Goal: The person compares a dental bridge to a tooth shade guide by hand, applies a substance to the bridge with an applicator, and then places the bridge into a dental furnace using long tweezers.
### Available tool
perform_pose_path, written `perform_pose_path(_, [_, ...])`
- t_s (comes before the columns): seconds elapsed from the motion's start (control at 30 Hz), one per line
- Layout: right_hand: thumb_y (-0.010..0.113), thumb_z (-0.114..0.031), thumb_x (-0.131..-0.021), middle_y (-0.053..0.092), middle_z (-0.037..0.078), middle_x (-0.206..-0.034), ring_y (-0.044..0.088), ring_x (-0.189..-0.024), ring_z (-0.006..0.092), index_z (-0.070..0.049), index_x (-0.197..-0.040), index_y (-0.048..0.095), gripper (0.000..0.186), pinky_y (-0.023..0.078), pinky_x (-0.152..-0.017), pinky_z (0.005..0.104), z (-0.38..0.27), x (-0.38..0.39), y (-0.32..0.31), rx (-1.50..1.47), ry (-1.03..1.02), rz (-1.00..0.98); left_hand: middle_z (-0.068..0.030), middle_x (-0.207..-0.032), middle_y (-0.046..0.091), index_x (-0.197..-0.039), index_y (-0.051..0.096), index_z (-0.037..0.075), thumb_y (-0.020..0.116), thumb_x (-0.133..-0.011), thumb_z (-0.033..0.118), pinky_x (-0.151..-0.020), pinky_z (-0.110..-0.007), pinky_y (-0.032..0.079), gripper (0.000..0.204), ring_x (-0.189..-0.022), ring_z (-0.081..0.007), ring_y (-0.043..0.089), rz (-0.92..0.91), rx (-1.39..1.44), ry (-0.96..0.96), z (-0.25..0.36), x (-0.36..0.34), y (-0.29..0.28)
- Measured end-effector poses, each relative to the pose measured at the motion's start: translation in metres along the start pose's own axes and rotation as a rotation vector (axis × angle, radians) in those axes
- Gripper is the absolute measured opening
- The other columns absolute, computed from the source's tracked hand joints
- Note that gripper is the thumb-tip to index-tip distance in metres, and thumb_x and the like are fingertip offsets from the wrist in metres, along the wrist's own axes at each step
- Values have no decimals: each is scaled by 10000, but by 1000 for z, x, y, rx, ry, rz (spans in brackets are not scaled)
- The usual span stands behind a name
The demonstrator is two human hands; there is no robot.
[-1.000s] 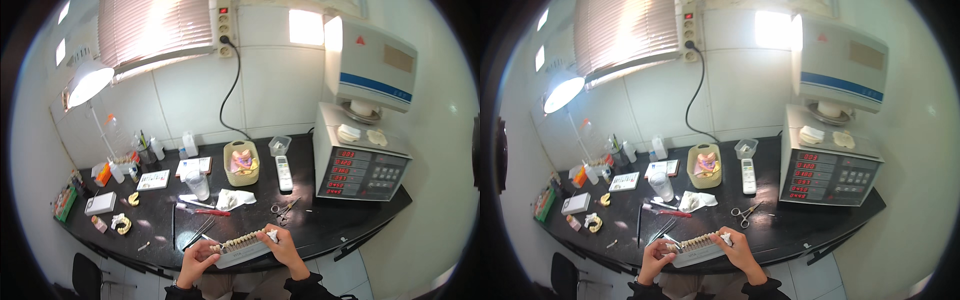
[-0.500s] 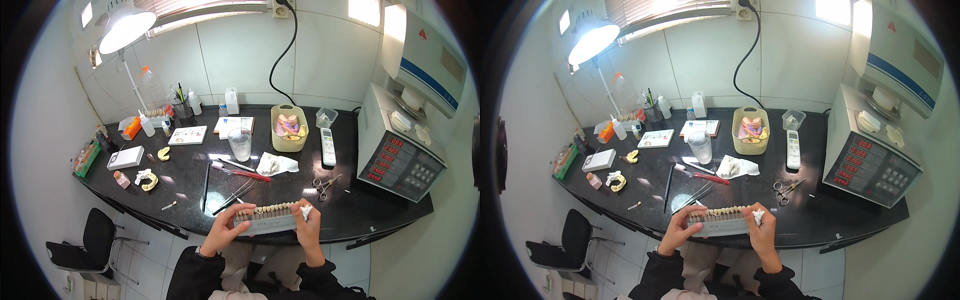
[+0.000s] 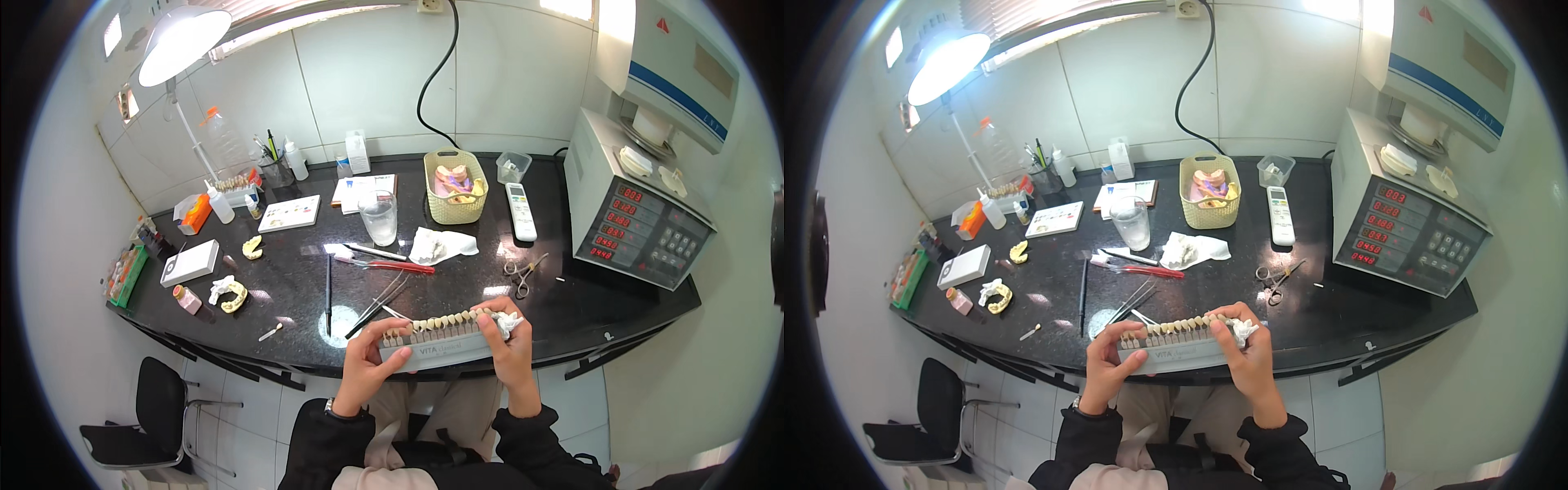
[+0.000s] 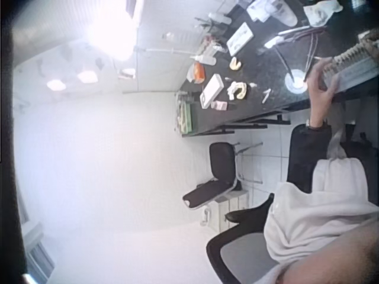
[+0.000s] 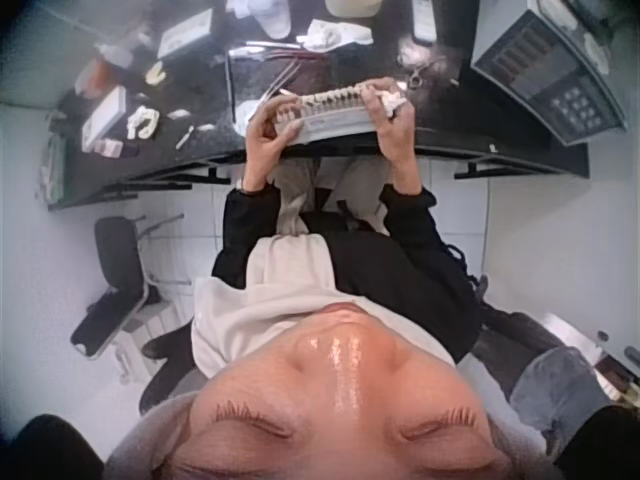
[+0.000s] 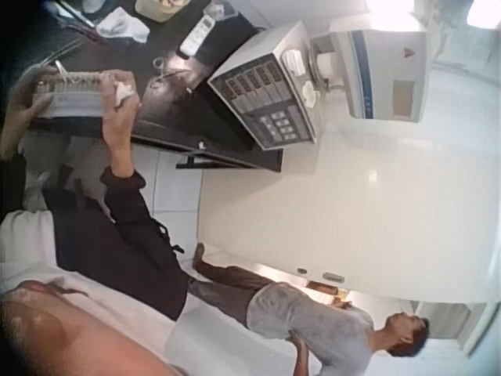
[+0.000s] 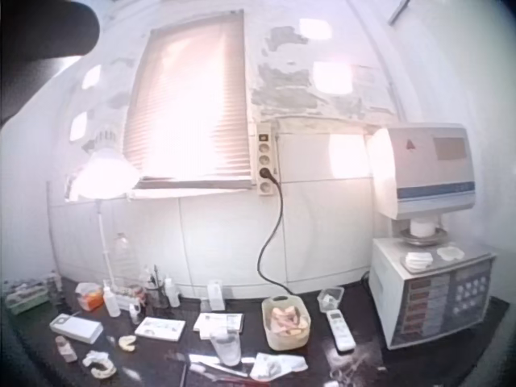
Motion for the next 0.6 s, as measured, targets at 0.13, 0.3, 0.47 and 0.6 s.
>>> perform_pose_path(0.13, [632,-162,-909,573,-5,-878,476,-798,42,-14,-1052,586,211,384,-697,199,-8,12,3,51,-106,68,-99,-1085,617,-1189,580,-12,695,-809,-20,-829,-261,500,397,-996,-138,593,7,-12,10,13,9,2])
perform_pose_path(0.3, [665,-148,-873,566,-4,-844,462,-750,52,-24,-1073,630,238,360,-659,205,-33,14,-1,159,-43,-56,-106,-1064,605,-1176,575,-19,689,-809,-26,-757,-285,568,384,-964,-162,612,-34,44,-17,19,12,-6])
perform_pose_path(0.47, [715,-103,-795,585,7,-793,466,-658,75,-40,-949,697,168,370,-601,232,-48,2,-1,375,-189,-233,-112,-1056,588,-1168,563,-27,671,-820,-32,-672,-318,624,364,-943,-177,620,-78,76,-39,21,12,-10])
perform_pose_path(0.6, [718,-68,-790,620,48,-804,572,-719,162,-44,-959,684,174,453,-672,290,-54,-1,7,471,-114,-242,-109,-1050,592,-1165,566,-26,667,-818,-44,-681,-311,618,362,-931,-170,621,-68,72,-28,20,12,-16])
Point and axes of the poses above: each hand's wrist, its own x-axis away from the middle knuckle, its own y-axis out of the palm, z = x × y, the point moved 5 cm from there along -x, towards the middle knuckle
